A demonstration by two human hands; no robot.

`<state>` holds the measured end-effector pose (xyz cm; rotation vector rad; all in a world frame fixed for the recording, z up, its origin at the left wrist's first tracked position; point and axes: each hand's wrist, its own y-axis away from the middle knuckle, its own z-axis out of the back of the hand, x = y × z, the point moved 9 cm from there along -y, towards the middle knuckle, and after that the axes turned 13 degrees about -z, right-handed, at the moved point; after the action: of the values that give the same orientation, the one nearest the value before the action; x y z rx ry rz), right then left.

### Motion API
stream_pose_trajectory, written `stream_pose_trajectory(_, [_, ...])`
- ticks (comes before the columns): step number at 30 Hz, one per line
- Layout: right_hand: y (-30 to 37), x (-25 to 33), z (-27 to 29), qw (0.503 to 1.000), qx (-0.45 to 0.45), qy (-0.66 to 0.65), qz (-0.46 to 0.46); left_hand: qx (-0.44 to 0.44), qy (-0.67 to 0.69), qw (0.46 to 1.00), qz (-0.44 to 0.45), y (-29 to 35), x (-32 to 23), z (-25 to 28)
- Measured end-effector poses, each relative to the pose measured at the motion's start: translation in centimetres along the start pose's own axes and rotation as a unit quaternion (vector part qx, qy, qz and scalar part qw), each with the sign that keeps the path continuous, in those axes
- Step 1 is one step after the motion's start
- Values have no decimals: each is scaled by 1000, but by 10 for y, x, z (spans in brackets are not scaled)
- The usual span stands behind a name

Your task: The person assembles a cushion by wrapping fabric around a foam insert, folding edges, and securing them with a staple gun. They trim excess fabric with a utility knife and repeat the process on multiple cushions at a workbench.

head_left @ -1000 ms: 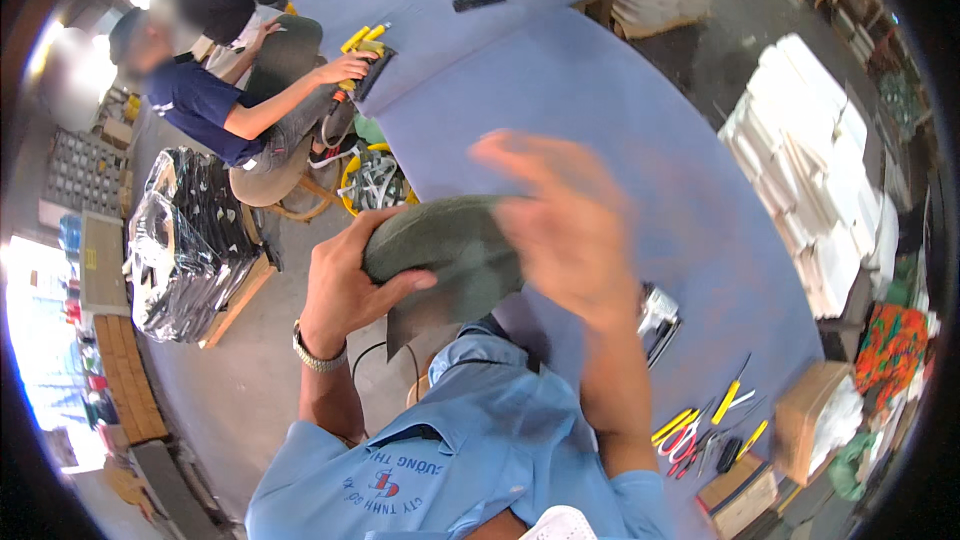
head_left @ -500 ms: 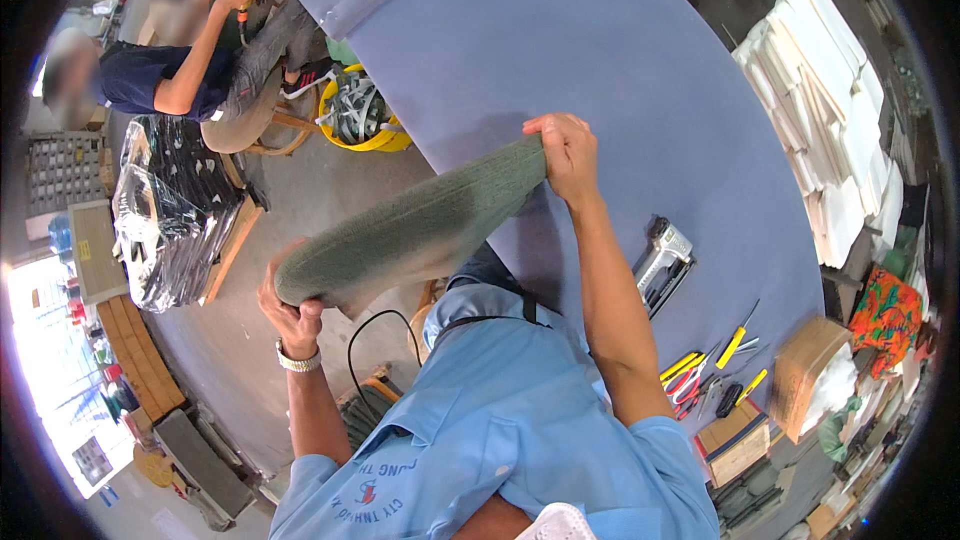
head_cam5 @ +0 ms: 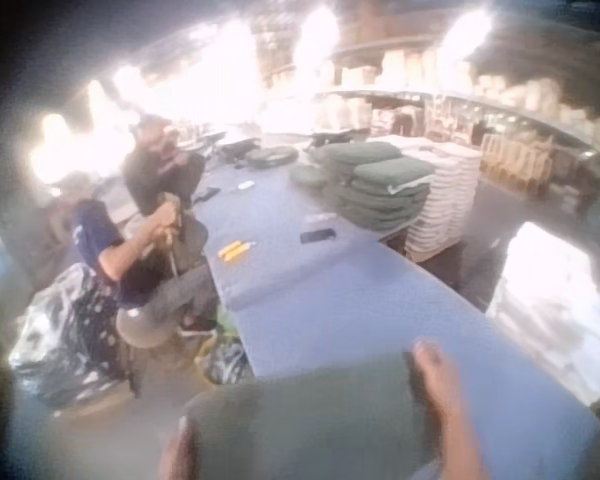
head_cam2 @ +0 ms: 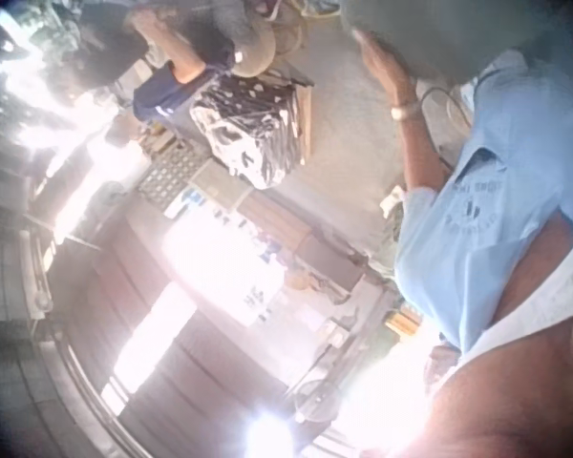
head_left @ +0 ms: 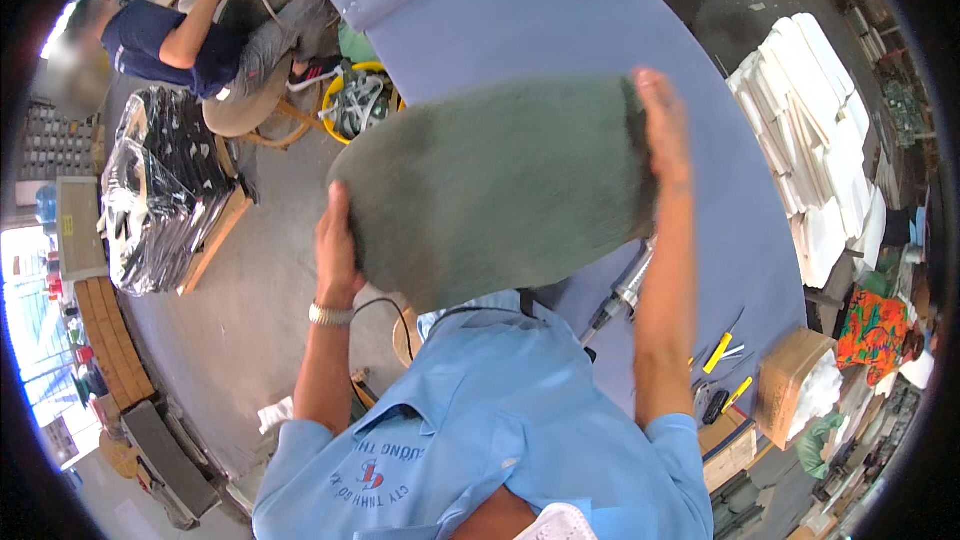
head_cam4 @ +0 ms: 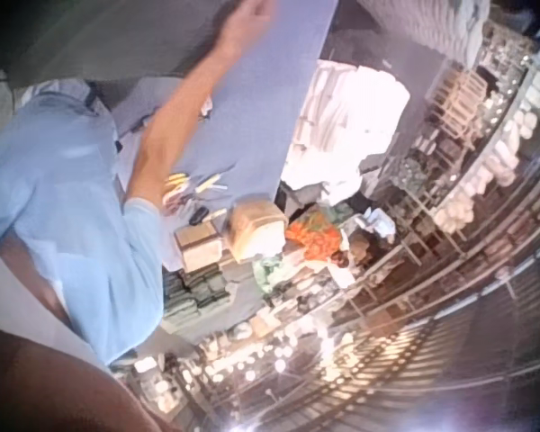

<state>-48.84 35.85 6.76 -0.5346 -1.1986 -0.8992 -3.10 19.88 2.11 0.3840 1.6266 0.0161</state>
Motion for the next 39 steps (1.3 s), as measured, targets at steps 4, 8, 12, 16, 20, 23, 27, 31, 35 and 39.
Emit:
stream_pose_trajectory(4, [20, 64, 78, 996, -54, -17, 72, 117, 116, 969, 184, -17, 82, -87])
stream_pose_trajectory(8, [92, 65, 95, 989, -106, -46, 97, 120, 185, 925, 309, 12, 159, -164])
stream_pose_trajectory(12, [143, 17, 32, 998, -36, 19, 53, 116, 206, 912, 334, 34, 212, -193])
stream_pose_trajectory(16, [164, -2, -34, 987, 62, 147, 26, 116, 233, 899, 352, 42, 204, -192])
stream_pose_trajectory(20, [170, 8, -54, 975, 47, 212, 42, 114, 264, 894, 343, 28, 203, -190])
stream_pose_trajectory(23, [150, 11, -55, 966, 25, 237, 94, 110, 277, 889, 348, 28, 201, -190])
stream_pose_trajectory(27, [137, 10, -53, 966, -20, 258, 29, 84, 284, 885, 359, 27, 188, -190])
stream_pose_trajectory(31, [135, 14, -55, 953, -6, 302, -7, 86, 303, 876, 365, 24, 187, -191])
stream_pose_trajectory(35, [141, 11, -67, 953, 24, 293, 75, 90, 289, 886, 351, 18, 185, -189])
stream_pose_trajectory(39, [143, -12, -63, 971, 44, 234, -4, 106, 211, 928, 290, 13, 153, -191])
